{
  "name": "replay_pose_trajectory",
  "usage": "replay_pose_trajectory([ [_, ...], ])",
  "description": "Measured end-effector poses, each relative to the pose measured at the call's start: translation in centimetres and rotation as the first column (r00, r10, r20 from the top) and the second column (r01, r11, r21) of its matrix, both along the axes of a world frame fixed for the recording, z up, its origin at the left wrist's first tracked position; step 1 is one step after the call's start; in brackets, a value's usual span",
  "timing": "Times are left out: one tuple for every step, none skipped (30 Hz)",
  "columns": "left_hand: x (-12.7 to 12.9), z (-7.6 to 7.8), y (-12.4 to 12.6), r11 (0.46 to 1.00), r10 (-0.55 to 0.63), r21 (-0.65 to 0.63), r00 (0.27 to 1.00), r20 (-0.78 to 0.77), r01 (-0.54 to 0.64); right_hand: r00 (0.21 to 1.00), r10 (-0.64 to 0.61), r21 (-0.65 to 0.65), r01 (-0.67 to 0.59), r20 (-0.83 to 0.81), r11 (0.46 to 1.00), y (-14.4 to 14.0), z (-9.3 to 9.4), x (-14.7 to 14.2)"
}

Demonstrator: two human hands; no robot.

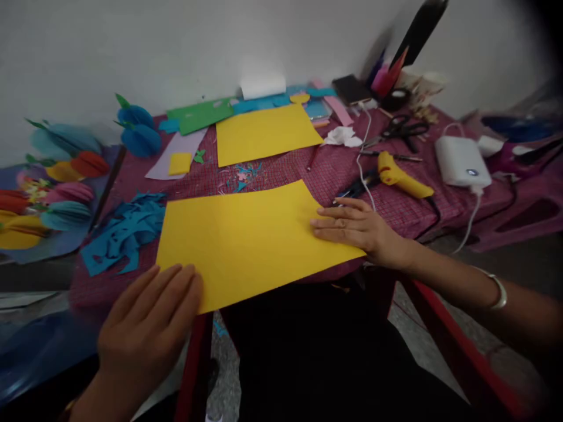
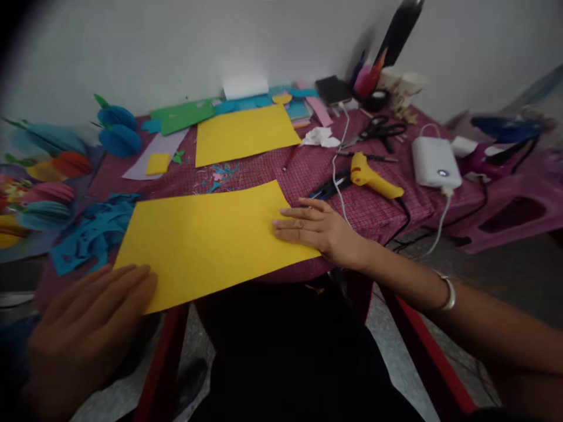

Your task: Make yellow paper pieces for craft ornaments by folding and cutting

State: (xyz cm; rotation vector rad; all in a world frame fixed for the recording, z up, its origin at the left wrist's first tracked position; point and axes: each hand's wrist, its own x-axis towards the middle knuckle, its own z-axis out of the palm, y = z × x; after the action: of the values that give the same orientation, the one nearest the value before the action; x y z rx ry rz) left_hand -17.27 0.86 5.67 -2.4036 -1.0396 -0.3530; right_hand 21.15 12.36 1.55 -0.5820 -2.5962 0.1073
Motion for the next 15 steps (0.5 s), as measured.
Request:
replay_pose_trajectory([
  [-0.1,-0.6,-0.2,0.999,-0.026,-0.045,1.0,-0.009,0.026,0.999,0.032,-0.058,-0.031,0.021,0.998,-0.1,-0.8,0.0],
  [-0.2,-1.1,-0.3,0.994,-0.038,-0.107,0.999,-0.003,0.037,0.998,0.059,-0.116,-0.055,0.032,0.992,-0.1,-1.3,0.0],
  [-0.5,-1.6,-0.2,0.983,-0.04,-0.179,0.999,0.02,0.043,0.997,0.075,-0.17,-0.069,0.033,0.983,-0.2,-1.7,0.0],
  [-1.0,-2.0,0.0,0.963,-0.033,-0.265,0.998,0.055,0.046,0.996,0.081,-0.218,-0.073,0.028,0.973,-0.2,-2.0,-0.1],
  [-1.6,-2.2,0.4,0.932,-0.016,-0.359,0.995,0.101,0.051,0.997,0.074,-0.262,-0.066,0.018,0.963,-0.2,-2.0,-0.2],
  [-2.4,-2.2,0.8,0.887,0.017,-0.459,0.988,0.154,0.056,0.999,0.053,-0.302,-0.05,0.004,0.952,-0.2,-1.9,-0.4],
  [-3.2,-2.1,1.2,0.83,0.066,-0.555,0.975,0.213,0.065,1.0,0.016,-0.335,-0.018,-0.009,0.942,-0.2,-1.7,-0.5],
  [-4.0,-2.0,1.7,0.764,0.133,-0.641,0.952,0.275,0.078,0.999,-0.034,-0.367,0.025,-0.018,0.93,-0.2,-1.5,-0.8],
  [-4.7,-1.8,2.1,0.687,0.21,-0.719,0.92,0.331,0.102,0.996,-0.09,-0.398,0.074,-0.023,0.915,-0.1,-1.1,-1.1],
  [-5.2,-1.6,2.5,0.608,0.3,-0.784,0.876,0.376,0.128,0.988,-0.151,-0.43,0.127,-0.022,0.894,0.0,-0.7,-1.4],
  [-5.5,-1.5,2.8,0.541,0.413,-0.83,0.817,0.404,0.137,0.976,-0.216,-0.465,0.186,-0.012,0.866,0.1,-0.3,-1.7],
  [-5.6,-1.5,3.0,0.498,0.538,-0.859,0.736,0.412,0.118,0.961,-0.276,-0.509,0.243,0.011,0.826,0.2,0.0,-2.1],
  [-5.4,-1.5,3.1,0.469,0.661,-0.881,0.635,0.4,0.067,0.944,-0.327,-0.562,0.295,0.046,0.773,0.5,0.4,-2.5],
  [-4.9,-1.6,3.3,0.441,0.769,-0.897,0.521,0.371,-0.011,0.926,-0.368,-0.618,0.337,0.082,0.71,0.7,0.7,-2.8],
  [-4.4,-1.6,3.4,0.415,0.85,-0.904,0.401,0.343,-0.107,0.908,-0.404,-0.667,0.372,0.115,0.646,1.1,1.0,-3.2],
])
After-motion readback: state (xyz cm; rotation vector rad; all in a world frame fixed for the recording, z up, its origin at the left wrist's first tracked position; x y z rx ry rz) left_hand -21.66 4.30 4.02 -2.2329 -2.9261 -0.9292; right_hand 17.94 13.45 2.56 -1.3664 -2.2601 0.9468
